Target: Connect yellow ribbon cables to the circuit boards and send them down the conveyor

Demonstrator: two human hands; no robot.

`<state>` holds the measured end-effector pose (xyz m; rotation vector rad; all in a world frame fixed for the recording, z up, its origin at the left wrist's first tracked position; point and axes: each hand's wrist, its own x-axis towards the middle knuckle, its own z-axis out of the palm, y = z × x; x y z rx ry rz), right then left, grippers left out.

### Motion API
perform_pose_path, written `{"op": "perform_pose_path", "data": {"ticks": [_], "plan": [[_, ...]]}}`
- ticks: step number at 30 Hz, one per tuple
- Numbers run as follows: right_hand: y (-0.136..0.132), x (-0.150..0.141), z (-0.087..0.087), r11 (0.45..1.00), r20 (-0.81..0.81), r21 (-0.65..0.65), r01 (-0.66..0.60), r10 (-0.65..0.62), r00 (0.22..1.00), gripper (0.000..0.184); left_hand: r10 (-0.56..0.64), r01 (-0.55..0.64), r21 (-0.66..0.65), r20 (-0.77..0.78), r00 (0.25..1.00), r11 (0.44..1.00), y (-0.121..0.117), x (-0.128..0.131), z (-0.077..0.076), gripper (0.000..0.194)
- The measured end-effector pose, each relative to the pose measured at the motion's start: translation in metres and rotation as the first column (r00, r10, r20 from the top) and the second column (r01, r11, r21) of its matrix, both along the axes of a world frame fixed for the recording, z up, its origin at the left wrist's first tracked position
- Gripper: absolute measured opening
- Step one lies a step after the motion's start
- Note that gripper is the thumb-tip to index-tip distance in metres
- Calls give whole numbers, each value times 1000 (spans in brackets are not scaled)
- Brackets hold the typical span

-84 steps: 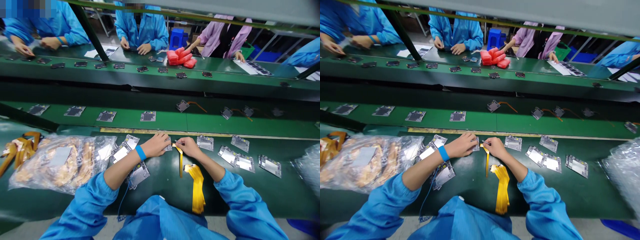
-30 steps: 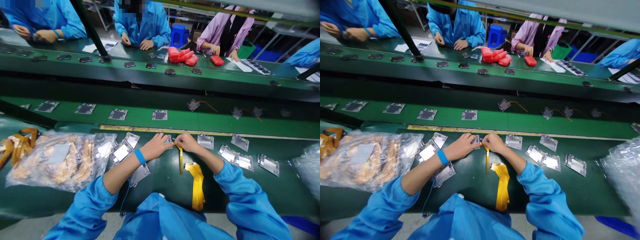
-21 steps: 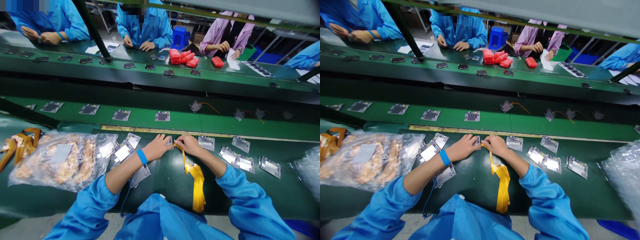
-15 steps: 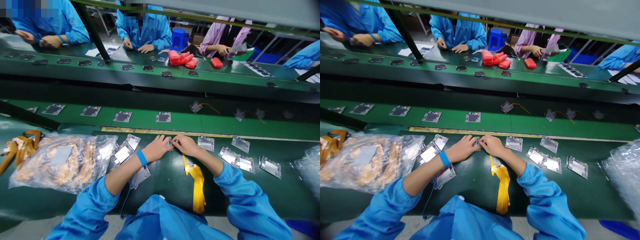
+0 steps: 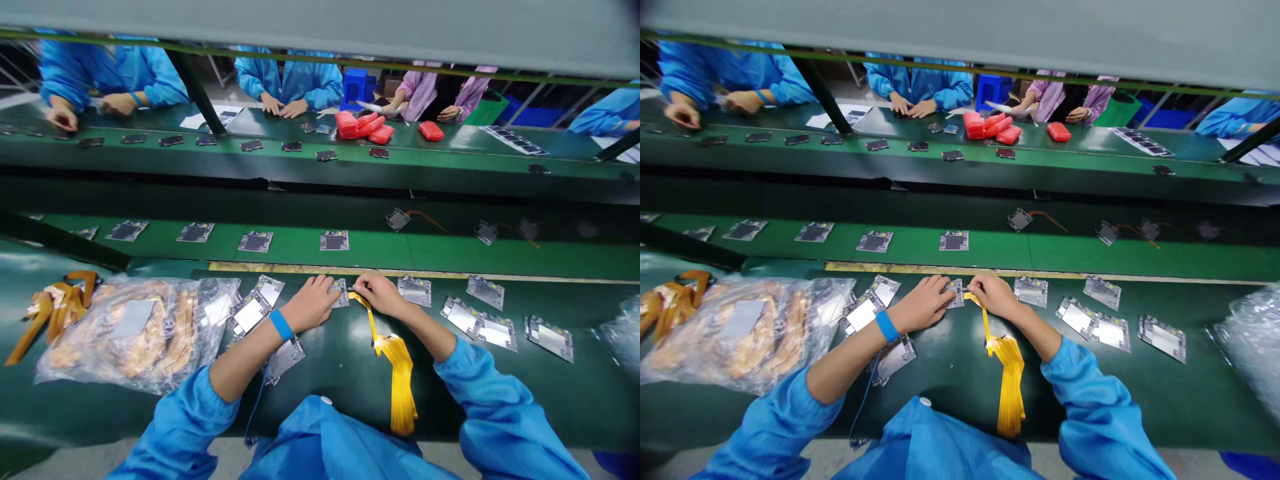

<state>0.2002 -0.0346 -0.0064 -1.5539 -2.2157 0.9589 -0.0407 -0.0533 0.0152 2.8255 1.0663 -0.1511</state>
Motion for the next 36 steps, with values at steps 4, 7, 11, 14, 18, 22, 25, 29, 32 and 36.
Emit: {"op": "perform_pose_path", "data": {"ticks": [4,7,11,14,18,22,25,29,32,36], "plan": [[-17,16,1,994,-181,60,95,-83,980,25,37,-38,-35,-25,999,999,3,3,3,31],[-35,32,2,989,-228,47,140,-126,965,28,62,-61,-52,19,998,997,9,-1,5,39],[-61,52,0,972,-240,3,233,-225,944,31,215,-214,-28,95,972,977,35,-19,19,40],[-78,63,-3,965,-225,-3,264,-258,940,32,409,-417,23,145,901,909,69,-33,32,42],[-95,71,-4,972,-165,3,234,-231,959,31,547,-557,119,103,830,822,108,-29,34,54],[-106,77,4,985,-58,-5,170,-170,984,31,344,-348,51,76,936,936,125,5,17,43],[-112,79,12,992,22,-18,123,-123,992,30,245,-246,-17,-31,969,969,134,35,5,55],[-122,74,22,994,112,-60,93,-86,990,24,234,-244,-59,-135,963,968,148,60,1,68],[-127,62,23,994,163,-78,70,-56,985,14,229,-239,-53,-150,962,969,153,66,3,76],[-125,47,13,997,199,-80,10,7,980,19,202,-205,-3,-138,970,979,146,64,11,77]]}}
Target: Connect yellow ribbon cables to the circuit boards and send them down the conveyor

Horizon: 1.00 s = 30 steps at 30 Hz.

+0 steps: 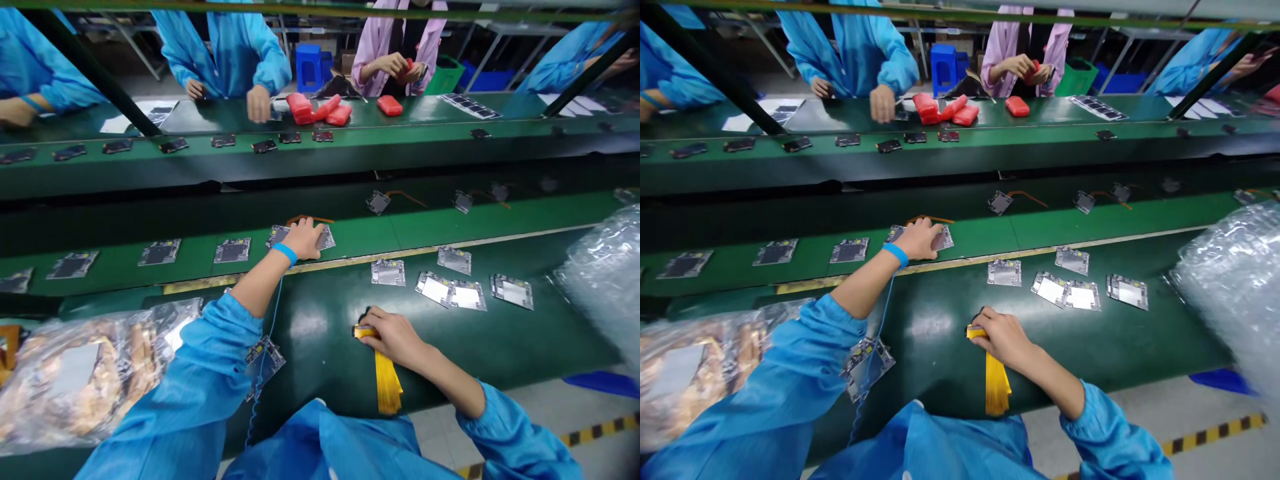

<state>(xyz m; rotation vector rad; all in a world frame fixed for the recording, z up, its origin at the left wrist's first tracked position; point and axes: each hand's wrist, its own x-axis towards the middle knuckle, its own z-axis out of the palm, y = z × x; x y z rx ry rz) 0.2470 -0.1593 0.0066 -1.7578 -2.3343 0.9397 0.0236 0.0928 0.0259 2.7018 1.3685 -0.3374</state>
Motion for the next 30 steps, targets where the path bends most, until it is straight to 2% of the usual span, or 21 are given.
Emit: {"op": "perform_pose_path", "data": {"ticks": [3,7,11,15,17,22,27,30], "plan": [[9,-4,-5,1000,-31,-23,11,-12,999,12,-61,61,26,31,998,998,-17,-7,10,76],[21,0,-5,998,-86,-46,52,-56,995,7,-191,191,12,82,978,982,-55,-28,19,77],[25,6,-4,998,-188,-20,59,-62,980,12,-272,275,-30,77,959,961,-96,-55,10,74],[29,9,-4,996,-307,-41,75,-84,948,16,-268,271,-18,104,958,962,-120,-73,-3,68],[34,10,-5,992,-350,-87,95,-119,929,18,-281,283,4,132,951,959,-124,-75,-6,67],[53,2,-7,967,-414,-190,168,-234,880,26,-407,411,2,156,900,912,-117,-64,-5,57],[68,-7,-11,970,-498,-216,110,-206,842,32,-465,472,-47,104,879,881,-107,-51,0,47],[74,-10,-15,976,-481,-188,108,-187,856,34,-461,468,-68,96,882,881,-105,-50,1,45]]}}
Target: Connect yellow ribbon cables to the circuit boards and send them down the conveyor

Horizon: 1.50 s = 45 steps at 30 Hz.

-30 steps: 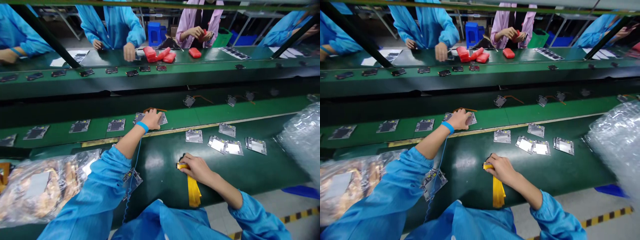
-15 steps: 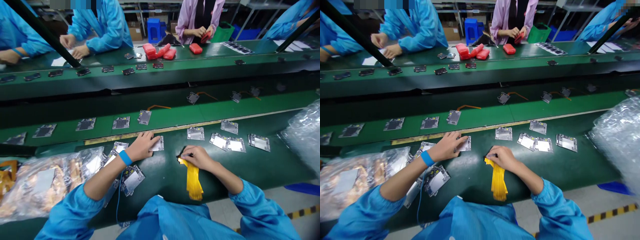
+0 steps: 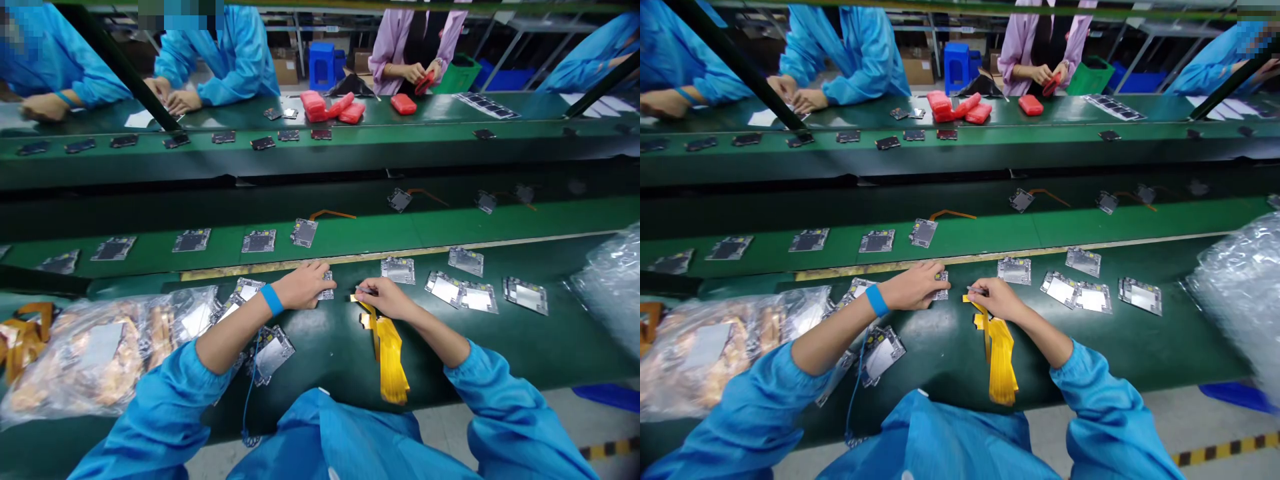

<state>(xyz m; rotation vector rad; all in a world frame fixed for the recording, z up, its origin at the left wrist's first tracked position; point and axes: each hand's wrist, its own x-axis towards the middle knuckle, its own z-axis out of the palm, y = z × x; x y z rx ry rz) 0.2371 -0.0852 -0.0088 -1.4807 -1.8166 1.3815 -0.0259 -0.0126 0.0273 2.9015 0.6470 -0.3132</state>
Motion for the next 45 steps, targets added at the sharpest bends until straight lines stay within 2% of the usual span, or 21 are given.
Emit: {"op": "perform_pose_path", "data": {"ticks": [6,11,16,31,40,45], "plan": [[18,-16,-8,998,134,56,12,-19,991,28,71,-71,-15,69,995,997,-3,-4,-6,25],[34,-36,-3,994,287,102,42,-70,955,21,110,-109,-21,131,985,994,-7,-9,-12,17],[41,-42,1,992,384,120,27,-72,921,19,111,-112,0,154,982,994,-11,-11,-14,15],[46,-42,5,994,438,95,-59,11,899,17,117,-117,-7,168,979,993,-12,-13,-19,18],[51,-48,7,993,501,89,-78,23,865,15,75,-80,54,89,993,995,-15,-9,-13,43],[47,-46,13,986,550,104,-133,54,834,15,73,-78,73,60,995,994,-17,-5,-11,42]]}}
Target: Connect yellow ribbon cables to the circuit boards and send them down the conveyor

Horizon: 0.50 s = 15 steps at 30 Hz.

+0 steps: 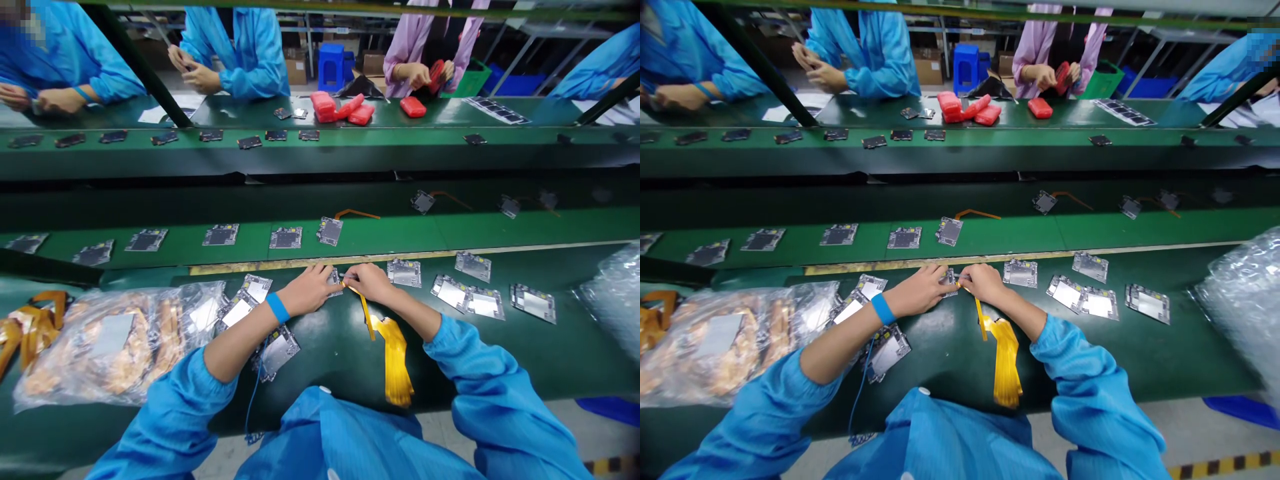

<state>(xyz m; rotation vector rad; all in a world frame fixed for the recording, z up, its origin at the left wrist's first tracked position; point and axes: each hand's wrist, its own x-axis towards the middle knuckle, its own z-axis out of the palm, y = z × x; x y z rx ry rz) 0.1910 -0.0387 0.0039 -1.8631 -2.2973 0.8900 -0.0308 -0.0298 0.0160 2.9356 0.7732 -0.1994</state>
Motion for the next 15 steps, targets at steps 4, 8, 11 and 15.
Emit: {"op": "perform_pose_path", "data": {"ticks": [4,8,11,15], "plan": [[-1,5,4,985,-17,85,-149,151,988,31,0,0,-1,-15,1000,1000,-1,1,2,41],[2,3,6,974,-40,105,-202,208,977,25,0,0,-1,-4,1000,1000,0,1,3,40],[4,-2,6,980,-43,59,-189,192,980,14,-1,1,-8,-12,1000,1000,0,1,3,41],[7,-3,7,982,8,28,-185,185,983,11,7,-7,0,-15,1000,1000,-2,2,3,43]]}}
